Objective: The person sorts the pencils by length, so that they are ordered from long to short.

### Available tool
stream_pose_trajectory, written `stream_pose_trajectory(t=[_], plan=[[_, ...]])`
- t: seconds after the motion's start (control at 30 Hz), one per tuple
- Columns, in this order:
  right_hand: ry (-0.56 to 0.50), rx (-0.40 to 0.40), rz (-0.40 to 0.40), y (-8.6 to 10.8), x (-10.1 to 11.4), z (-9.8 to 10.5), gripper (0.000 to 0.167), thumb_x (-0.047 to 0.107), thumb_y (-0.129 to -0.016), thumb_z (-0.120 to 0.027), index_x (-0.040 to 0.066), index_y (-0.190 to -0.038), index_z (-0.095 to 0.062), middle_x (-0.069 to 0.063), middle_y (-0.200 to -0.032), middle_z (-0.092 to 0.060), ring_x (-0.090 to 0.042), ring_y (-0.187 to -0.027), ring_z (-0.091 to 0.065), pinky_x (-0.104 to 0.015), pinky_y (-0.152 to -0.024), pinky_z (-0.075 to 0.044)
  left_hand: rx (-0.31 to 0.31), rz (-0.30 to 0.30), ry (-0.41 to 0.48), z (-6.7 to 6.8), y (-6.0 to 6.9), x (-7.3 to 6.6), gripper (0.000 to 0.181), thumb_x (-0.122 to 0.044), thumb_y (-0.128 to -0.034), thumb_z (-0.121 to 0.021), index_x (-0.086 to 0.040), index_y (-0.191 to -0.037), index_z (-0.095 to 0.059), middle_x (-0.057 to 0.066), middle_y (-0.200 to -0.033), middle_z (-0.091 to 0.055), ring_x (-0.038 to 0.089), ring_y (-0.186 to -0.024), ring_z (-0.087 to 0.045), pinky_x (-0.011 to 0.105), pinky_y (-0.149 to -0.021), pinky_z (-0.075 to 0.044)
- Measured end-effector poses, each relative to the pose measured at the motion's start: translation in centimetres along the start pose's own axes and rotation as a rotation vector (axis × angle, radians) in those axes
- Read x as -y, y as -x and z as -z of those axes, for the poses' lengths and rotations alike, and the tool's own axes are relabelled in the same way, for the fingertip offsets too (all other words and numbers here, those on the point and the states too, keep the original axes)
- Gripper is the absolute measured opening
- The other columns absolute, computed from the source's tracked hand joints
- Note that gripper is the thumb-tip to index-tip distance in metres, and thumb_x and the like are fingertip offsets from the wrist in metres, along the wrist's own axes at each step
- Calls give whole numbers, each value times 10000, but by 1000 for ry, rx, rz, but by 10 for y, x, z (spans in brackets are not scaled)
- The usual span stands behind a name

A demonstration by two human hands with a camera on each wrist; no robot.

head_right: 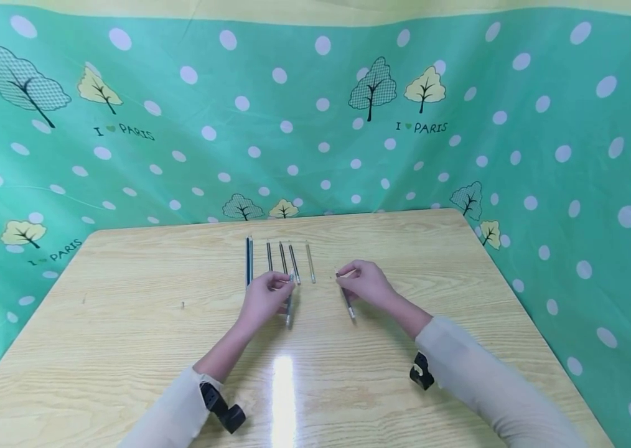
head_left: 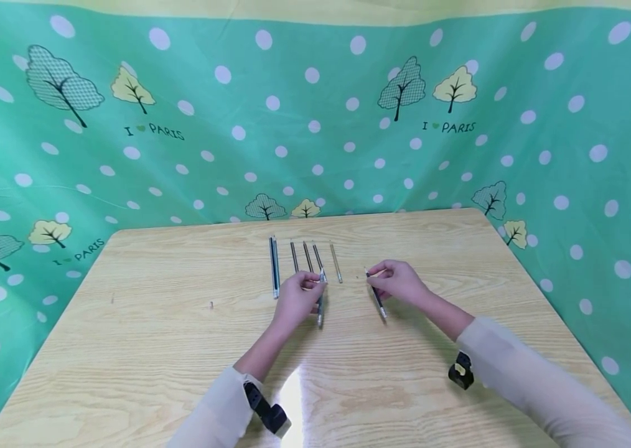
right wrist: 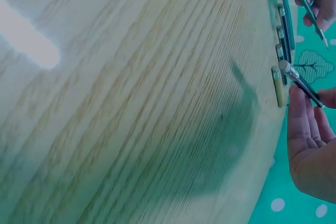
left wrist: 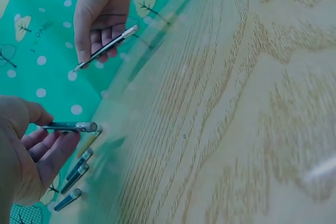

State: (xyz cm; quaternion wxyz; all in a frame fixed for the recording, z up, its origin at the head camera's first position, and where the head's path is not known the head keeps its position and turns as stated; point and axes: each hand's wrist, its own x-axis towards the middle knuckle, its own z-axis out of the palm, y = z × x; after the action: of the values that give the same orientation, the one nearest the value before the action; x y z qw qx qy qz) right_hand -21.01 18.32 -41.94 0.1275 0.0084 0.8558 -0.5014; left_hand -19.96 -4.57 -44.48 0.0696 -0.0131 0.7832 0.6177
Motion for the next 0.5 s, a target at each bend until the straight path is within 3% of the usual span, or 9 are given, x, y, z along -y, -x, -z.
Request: stream_pose_trajectory(t=[0.5], plan=[[-104,-4,14,-7,12,-19,303,129,-866,-645,-15,-1127,-598,-250,-967,-664,-108,-607,-616,-305,-640,-601,-31,-18,72,5,4,-1,322,-140,-857,-656,13,-1132,-585,127,-941,-626,200,-677,-654,330,-575,-603]])
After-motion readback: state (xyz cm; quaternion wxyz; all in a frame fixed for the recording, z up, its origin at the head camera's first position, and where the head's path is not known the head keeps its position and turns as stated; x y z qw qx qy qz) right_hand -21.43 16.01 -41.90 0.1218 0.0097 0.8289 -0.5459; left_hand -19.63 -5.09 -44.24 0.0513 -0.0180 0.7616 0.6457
